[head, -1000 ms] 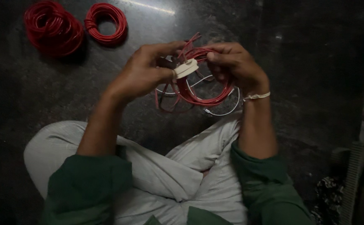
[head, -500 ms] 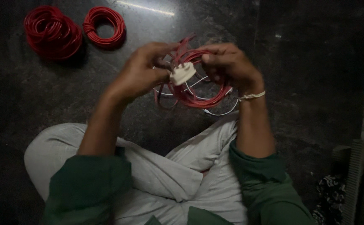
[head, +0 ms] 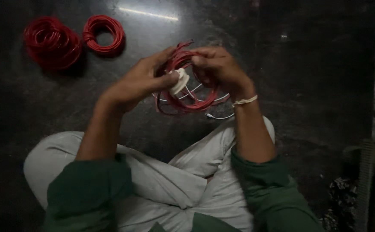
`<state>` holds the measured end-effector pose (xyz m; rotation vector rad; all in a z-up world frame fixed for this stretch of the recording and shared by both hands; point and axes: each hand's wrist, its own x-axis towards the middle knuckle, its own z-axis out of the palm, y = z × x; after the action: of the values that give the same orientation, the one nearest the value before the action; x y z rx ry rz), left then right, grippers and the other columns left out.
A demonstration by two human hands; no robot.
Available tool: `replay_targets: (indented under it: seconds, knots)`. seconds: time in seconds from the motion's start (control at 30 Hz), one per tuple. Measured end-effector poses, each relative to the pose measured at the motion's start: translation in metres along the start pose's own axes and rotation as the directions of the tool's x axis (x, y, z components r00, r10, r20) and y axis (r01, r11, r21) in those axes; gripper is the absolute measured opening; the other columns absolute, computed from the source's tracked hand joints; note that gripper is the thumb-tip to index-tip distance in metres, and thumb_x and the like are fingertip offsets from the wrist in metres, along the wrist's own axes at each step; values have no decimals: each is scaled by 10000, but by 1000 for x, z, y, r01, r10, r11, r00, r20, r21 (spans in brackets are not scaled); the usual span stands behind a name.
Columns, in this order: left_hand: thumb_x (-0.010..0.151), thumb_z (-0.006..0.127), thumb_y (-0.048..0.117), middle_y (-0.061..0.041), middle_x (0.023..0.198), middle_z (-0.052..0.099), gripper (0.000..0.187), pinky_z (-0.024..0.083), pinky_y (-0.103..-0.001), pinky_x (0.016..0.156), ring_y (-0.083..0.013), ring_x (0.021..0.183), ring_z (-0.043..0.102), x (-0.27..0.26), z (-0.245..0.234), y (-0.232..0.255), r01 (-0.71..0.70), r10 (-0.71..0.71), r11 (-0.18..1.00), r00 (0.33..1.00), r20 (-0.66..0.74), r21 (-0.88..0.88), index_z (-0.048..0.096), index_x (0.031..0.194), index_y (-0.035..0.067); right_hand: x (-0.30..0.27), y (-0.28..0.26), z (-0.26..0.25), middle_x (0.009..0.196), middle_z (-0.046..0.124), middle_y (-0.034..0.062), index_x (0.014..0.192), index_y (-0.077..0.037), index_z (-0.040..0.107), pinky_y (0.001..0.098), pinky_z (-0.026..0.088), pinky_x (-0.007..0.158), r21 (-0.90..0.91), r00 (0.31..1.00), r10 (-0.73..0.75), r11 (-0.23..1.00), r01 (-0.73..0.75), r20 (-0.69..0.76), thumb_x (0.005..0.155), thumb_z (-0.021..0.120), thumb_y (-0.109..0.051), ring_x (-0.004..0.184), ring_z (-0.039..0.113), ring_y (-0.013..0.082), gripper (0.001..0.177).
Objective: The person sits on the floor and organizes a tangled red electrical cable with a white plug. They repeatedly coil the cable into a loop, adjust the plug, and separate the red and white wires to untangle them.
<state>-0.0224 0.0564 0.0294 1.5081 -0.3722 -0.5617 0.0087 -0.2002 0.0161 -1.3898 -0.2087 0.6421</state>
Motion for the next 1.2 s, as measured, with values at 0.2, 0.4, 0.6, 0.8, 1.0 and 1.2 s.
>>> replay_targets:
  seconds: [0.2, 0.4, 0.6, 0.8, 1.0, 1.2]
  knots:
    - [809, 785, 356, -187, 1213, 728, 833, 651, -367, 794, -234, 963, 773, 16, 26, -6, 123, -49, 973, 938, -344, 197, 455, 1483, -6, 7, 13, 9, 703, 587, -46, 1239, -9, 714, 214, 394, 470, -55, 1000, -9, 998, 8, -22, 1039, 663, -322, 551, 494, 32, 375]
    - [900, 734, 241, -149, 1094, 776, 572, 628, -325, 791, -186, 904, 766, 24, 30, -10, 134, 0, 965, 857, -515, 224, 589, 1398, -3, 13, 17, 14, 892, 693, -15, 1319, -34, 682, 200, 475, 579, -147, 982, -171, 977, 158, -83, 1063, 677, -262, 690, 599, 27, 343]
    - [889, 739, 195, -137, 1082, 789, 512, 620, -315, 816, -173, 913, 773, 21, 26, -10, 49, 60, 983, 827, -559, 178, 635, 1351, -1, 21, 16, 24, 876, 733, 43, 1324, -19, 512, 212, 460, 504, -276, 924, -201, 955, 111, -326, 933, 778, -207, 626, 623, 61, 509]
    - [897, 748, 199, -124, 1106, 793, 463, 611, -299, 842, -162, 953, 774, 12, 27, -6, 4, 132, 970, 830, -542, 243, 677, 1317, 18, 21, 19, 21, 1018, 731, 57, 1402, -39, 615, 233, 541, 602, -321, 969, -164, 942, 98, -185, 993, 742, -249, 723, 652, 86, 478]
    - [898, 775, 237, -107, 1111, 793, 436, 605, -302, 854, -169, 971, 771, 14, 30, -7, -17, 194, 953, 799, -570, 301, 701, 1286, 52, 19, 11, 27, 1019, 797, 71, 1222, -47, 725, 284, 614, 779, -654, 909, -334, 751, 96, -249, 943, 756, -270, 894, 773, 161, 359]
    - [879, 769, 223, -106, 1106, 781, 425, 603, -317, 861, -181, 978, 767, 16, 30, -4, -17, 224, 941, 780, -585, 337, 710, 1272, 71, 12, -2, 37, 903, 791, 70, 1116, -86, 824, 426, 528, 839, -969, 784, -617, 228, 98, -66, 982, 797, -292, 863, 678, 261, 247]
